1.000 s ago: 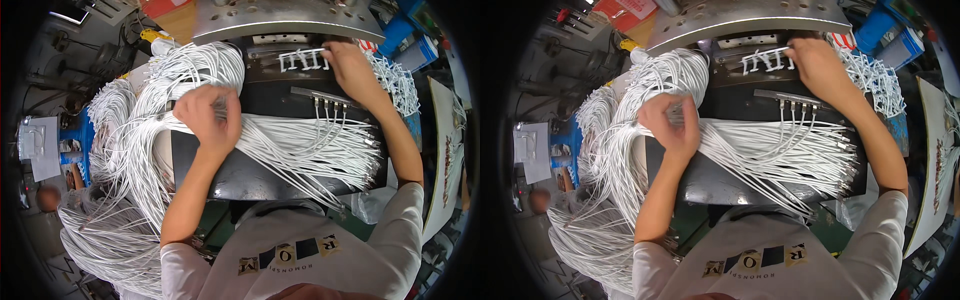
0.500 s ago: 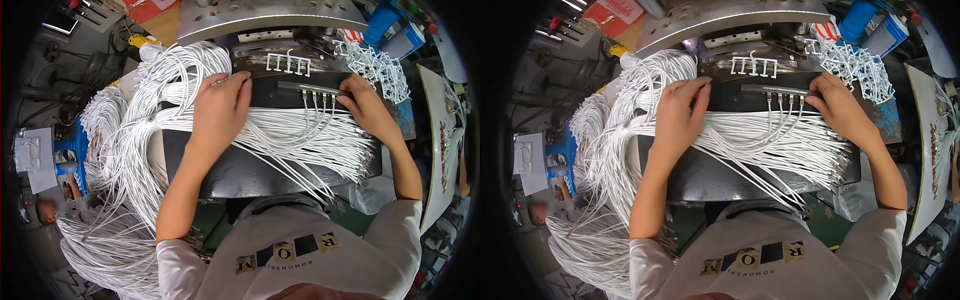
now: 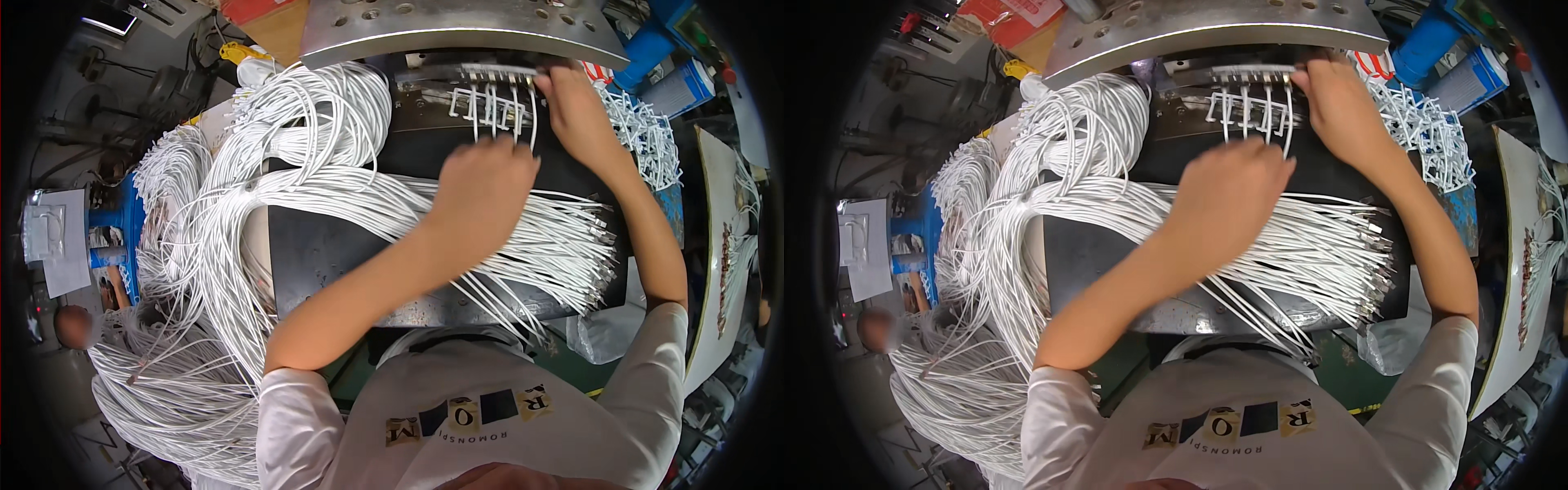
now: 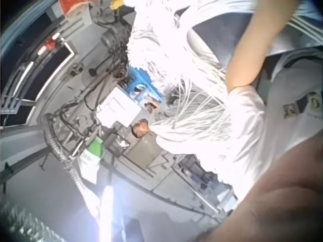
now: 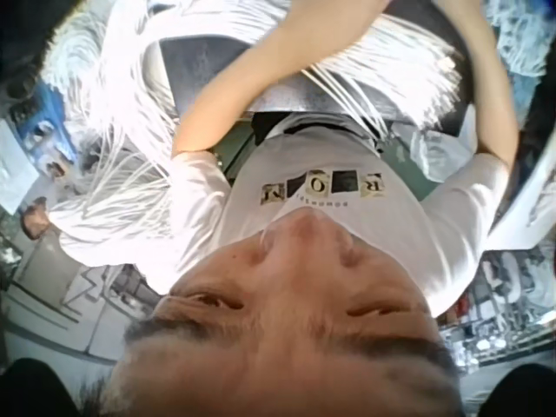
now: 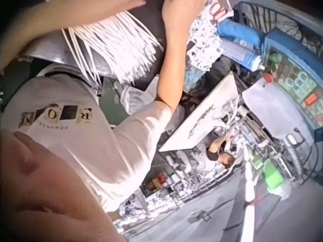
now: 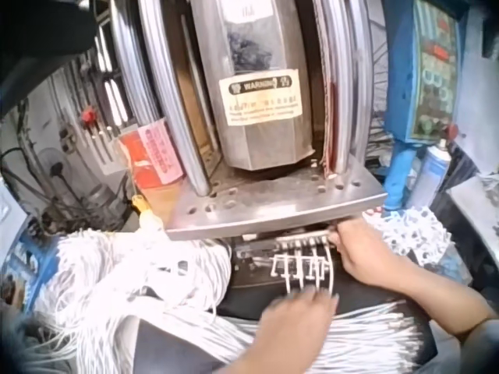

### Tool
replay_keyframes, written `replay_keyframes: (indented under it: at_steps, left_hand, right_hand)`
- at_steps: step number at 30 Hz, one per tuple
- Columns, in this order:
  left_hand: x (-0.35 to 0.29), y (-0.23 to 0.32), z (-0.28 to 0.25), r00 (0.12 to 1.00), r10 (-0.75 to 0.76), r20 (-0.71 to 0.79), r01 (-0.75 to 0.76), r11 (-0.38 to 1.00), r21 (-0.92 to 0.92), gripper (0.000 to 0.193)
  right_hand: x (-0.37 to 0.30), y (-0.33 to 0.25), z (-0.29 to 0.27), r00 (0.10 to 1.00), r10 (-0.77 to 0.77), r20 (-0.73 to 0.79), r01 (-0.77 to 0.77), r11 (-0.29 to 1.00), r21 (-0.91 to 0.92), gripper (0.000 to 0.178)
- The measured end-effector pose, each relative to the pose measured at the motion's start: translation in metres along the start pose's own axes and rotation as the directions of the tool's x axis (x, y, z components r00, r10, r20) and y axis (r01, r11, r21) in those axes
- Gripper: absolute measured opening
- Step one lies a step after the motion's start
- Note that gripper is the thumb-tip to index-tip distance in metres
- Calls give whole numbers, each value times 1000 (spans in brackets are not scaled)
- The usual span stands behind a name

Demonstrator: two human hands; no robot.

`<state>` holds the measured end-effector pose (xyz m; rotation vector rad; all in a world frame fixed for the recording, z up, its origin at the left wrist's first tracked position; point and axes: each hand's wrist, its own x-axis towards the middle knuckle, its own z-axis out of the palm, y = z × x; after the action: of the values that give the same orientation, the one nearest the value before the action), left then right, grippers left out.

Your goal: The person loads the ends of cables into a metal holder, places the assembly into a press machine, presses the machine control buttons by hand to mold the connectors, and removes the finished cables.

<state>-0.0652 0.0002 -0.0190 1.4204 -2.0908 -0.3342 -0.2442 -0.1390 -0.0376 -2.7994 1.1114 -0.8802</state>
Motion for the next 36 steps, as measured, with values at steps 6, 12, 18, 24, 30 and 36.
replay_keyframes:
  at_steps: [6,12,18,24,30,36]
  left_hand:
    - [65,-60,-14,999,-43,2,43,995,-89,32]
    - [75,-75,-23,988,-145,54,144,989,8,32]
    - [56,-83,-7,976,38,-214,-4,988,156,31]
    - [46,-98,4,922,91,-376,80,907,414,37]
    - [57,-106,0,931,74,-358,79,915,396,43]
    - [33,-86,-15,962,27,-270,12,990,139,42]
  right_hand:
    - [57,55,48,997,-78,-4,77,987,-143,28]
    - [66,57,52,992,-106,-67,100,991,-87,32]
    - [65,28,40,953,109,281,-73,988,-136,37]
    - [34,-42,21,988,-156,10,155,987,49,40]
    - [43,-46,14,979,-51,199,50,999,11,41]
    - [25,-51,-1,971,-26,236,-2,993,116,36]
